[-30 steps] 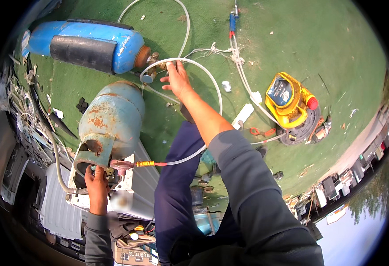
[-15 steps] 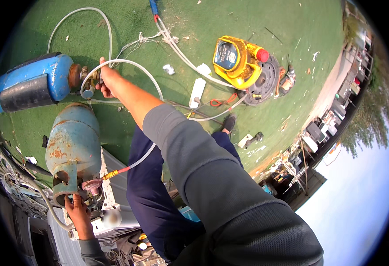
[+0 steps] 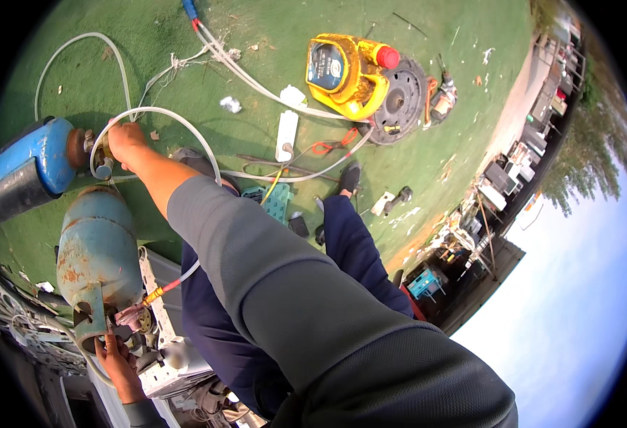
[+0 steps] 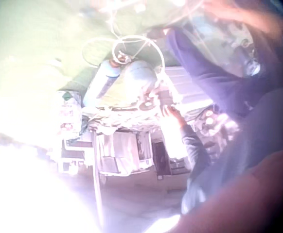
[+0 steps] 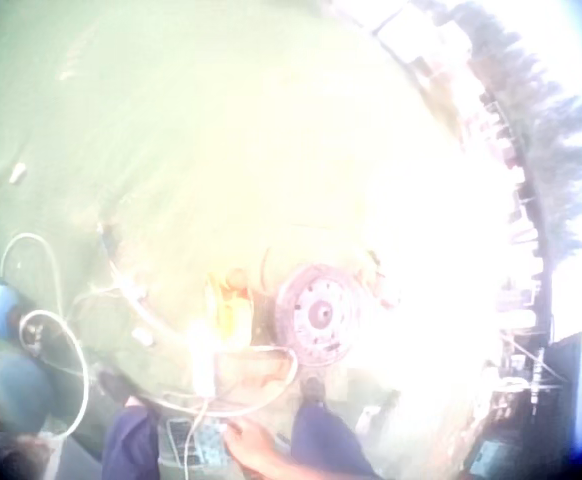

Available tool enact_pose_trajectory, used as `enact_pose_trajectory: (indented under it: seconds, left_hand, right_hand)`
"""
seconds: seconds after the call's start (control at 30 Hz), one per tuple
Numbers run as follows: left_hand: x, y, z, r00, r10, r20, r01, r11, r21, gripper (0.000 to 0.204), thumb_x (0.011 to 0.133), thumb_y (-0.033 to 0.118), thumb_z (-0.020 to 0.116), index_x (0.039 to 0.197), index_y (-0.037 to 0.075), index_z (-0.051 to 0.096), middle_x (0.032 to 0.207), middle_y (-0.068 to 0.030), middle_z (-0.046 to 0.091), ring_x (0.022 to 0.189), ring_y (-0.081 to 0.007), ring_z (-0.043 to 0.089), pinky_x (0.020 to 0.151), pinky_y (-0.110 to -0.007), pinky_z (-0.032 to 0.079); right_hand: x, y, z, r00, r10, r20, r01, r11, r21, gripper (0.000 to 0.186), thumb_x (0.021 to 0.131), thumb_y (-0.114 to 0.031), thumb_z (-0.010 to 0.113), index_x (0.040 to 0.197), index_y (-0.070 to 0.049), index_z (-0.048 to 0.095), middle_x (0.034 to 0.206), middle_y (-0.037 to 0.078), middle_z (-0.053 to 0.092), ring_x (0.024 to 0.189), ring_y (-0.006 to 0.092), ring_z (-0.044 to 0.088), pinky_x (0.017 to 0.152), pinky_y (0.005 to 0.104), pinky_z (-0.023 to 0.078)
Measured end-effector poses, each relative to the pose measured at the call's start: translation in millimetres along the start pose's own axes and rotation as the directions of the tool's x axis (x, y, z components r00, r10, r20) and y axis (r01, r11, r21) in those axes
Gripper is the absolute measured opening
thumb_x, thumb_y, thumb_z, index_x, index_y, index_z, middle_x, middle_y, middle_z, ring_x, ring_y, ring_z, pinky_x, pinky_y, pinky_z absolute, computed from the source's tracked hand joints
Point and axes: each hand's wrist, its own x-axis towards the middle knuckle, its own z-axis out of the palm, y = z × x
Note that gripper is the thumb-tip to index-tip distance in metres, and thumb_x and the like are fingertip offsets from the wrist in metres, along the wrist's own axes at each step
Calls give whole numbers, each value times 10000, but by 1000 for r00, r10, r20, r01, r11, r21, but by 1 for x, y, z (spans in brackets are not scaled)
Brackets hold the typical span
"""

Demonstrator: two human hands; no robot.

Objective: The person pours liquid into a tire valve, uses a pipe wrench to tighten a valve stem, and then inflates the tire using a hose connected to a compressor. The person handles the tire, valve stem, wrench, and hose throughout the process.

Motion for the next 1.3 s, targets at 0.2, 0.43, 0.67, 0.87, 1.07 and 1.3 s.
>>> enact_pose_trajectory:
  seconds: [0.2, 0.43, 0.67, 0.87, 1.07, 1.3]
  left_hand:
    - [-3, 14, 13, 999, 36, -29, -33, 995, 92, 370, 1039, 278, 649, 1339, 129, 493, 731, 64, 455, 504, -14, 340, 386, -216, 223]
    - [-13, -8, 7, 991, 92, -94, -75, 983, 169, 380, 994, 506, 669, 1107, 154, 582, 690, 59, 430, 458, -26, 327, 361, -233, 236]
    - [-164, -106, 71, 968, 248, -40, -247, 969, 27, 231, 1037, 336, 633, 1158, 140, 653, 632, 70, 403, 440, -18, 307, 346, -213, 252]
    - [-367, -303, 219, 984, -116, 132, 141, 970, -200, 145, 1022, 209, 567, 1059, 102, 657, 675, 52, 503, 485, -54, 439, 413, -243, 361]
    - [-395, -361, 346, 995, -10, 98, 27, 984, -177, 262, 1022, 163, 532, 1227, 44, 646, 809, -14, 607, 656, -114, 579, 599, -268, 497]
    - [-382, -324, 455, 958, 178, 226, -165, 984, -73, 449, 981, -8, 592, 1421, 22, 507, 947, -58, 652, 714, -148, 628, 600, -307, 540]
  right_hand:
    - [-32, -21, -12, 987, 149, 63, -145, 987, -61, 630, 1029, -611, 474, 932, 0, 598, 662, 108, 577, 459, 172, 511, 370, 312, 407]
    - [-245, 45, -177, 757, -585, 289, 645, 738, -196, 420, 1045, -316, 616, 1260, 45, 596, 824, 78, 709, 649, 132, 619, 583, 315, 516]
    - [-293, 145, -505, 914, -346, -212, 177, 810, -559, 327, 1008, -240, 621, 1209, 13, 668, 906, 60, 729, 804, 138, 656, 750, 312, 522]
    - [-305, 114, -717, 884, -456, -108, 364, 814, -453, 353, 975, -269, 640, 1171, 20, 698, 908, 130, 749, 783, 226, 700, 747, 386, 543]
    - [-376, 138, -948, 866, -302, -399, 191, 936, -295, 365, 1021, -299, 596, 1239, -11, 653, 925, 79, 726, 601, 122, 583, 513, 281, 466]
    - [-439, 222, -1064, 779, -41, -625, -60, 989, -139, 355, 1022, -310, 599, 1214, -19, 664, 889, 72, 720, 587, 118, 579, 475, 279, 457]
